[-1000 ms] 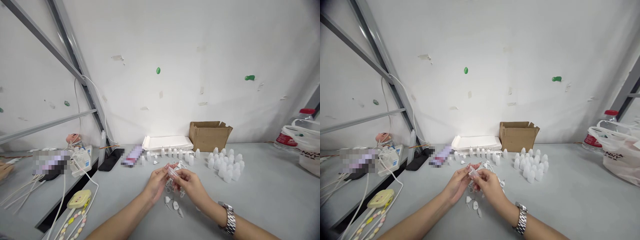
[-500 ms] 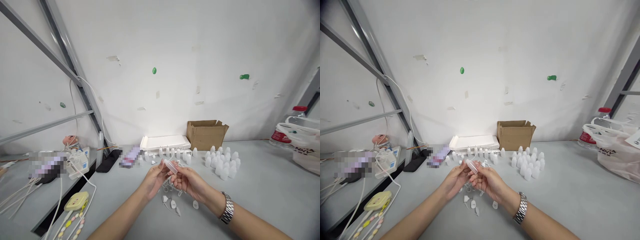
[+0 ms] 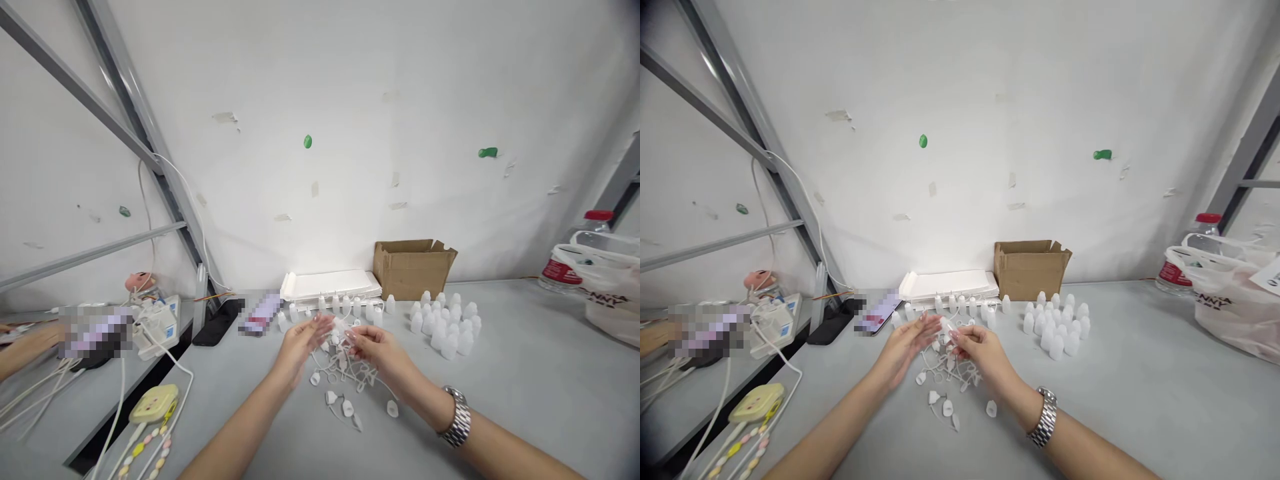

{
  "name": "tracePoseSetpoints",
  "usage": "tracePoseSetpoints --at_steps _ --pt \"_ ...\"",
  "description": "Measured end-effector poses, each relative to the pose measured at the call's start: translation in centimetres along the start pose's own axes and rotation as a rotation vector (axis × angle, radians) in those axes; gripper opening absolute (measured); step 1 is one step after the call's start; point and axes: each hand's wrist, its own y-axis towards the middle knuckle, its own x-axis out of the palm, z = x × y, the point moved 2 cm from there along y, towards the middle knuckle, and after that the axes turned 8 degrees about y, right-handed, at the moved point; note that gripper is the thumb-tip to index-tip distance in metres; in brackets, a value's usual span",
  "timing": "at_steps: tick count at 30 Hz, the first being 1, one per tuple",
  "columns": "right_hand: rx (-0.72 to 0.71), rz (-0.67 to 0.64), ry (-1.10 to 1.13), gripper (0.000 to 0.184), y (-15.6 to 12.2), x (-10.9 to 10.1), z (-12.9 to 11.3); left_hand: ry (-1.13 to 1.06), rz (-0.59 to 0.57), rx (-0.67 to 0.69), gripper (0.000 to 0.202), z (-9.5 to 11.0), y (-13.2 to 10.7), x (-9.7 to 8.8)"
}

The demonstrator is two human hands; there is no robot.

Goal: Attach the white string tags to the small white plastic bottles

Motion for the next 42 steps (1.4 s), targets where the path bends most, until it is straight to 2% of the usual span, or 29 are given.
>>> tracePoseSetpoints --at_steps 3,5,7,9,11,13,21,25,28,30,36,42 --pt "-0.034 0.079 0.039 0.035 0.2 -0.6 -0.5 0.383 0.225 0.154 0.034 0.3 0.9 -2.0" --pt "-0.039 0.095 0.047 0.036 0.2 -0.7 -0.7 0.664 0.27 0.226 0.026 0.0 1.1 -2.5" --pt "-0.034 0.091 0.042 0.037 0.1 -0.7 -0.7 0.89 0.195 0.303 0.022 -0.5 1.0 -2.4" --pt "-0.02 0.08 0.03 0.037 0.1 -0.7 -0.4 1.072 0.057 0.42 0.025 -1.0 0.6 -1.8" --pt "-0.007 0.065 0.018 0.037 0.1 -0.7 0.0 1.212 -0.067 0.512 0.03 -1.4 0.3 -1.2" --pt "-0.001 0.048 0.012 0.036 0.1 -0.7 0.4 1.298 -0.127 0.535 0.028 -1.8 0.2 -1.0" --pt "0.028 0.041 -0.006 0.037 0.2 -0.7 0.9 1.353 -0.107 0.524 0.025 -2.4 0.7 -1.1" --pt "0.034 0.042 -0.01 0.038 0.3 -0.7 1.1 1.394 -0.041 0.626 0.035 -2.2 0.8 -1.2" --pt "0.044 0.047 -0.009 0.04 0.3 -0.7 1.2 1.411 -0.12 0.696 0.038 -2.4 0.9 -1.3" --pt "0.047 0.047 -0.008 0.04 0.3 -0.8 1.3 1.423 -0.16 0.686 0.035 -2.5 1.0 -1.3" --pt "0.047 0.041 -0.007 0.038 0.1 -0.8 1.3 1.487 -0.112 0.621 0.02 -2.1 1.2 -1.4" --pt "0.053 0.041 -0.002 0.036 0.3 -1.1 1.6 1.415 -0.195 0.652 0.021 -2.0 0.9 -1.2"
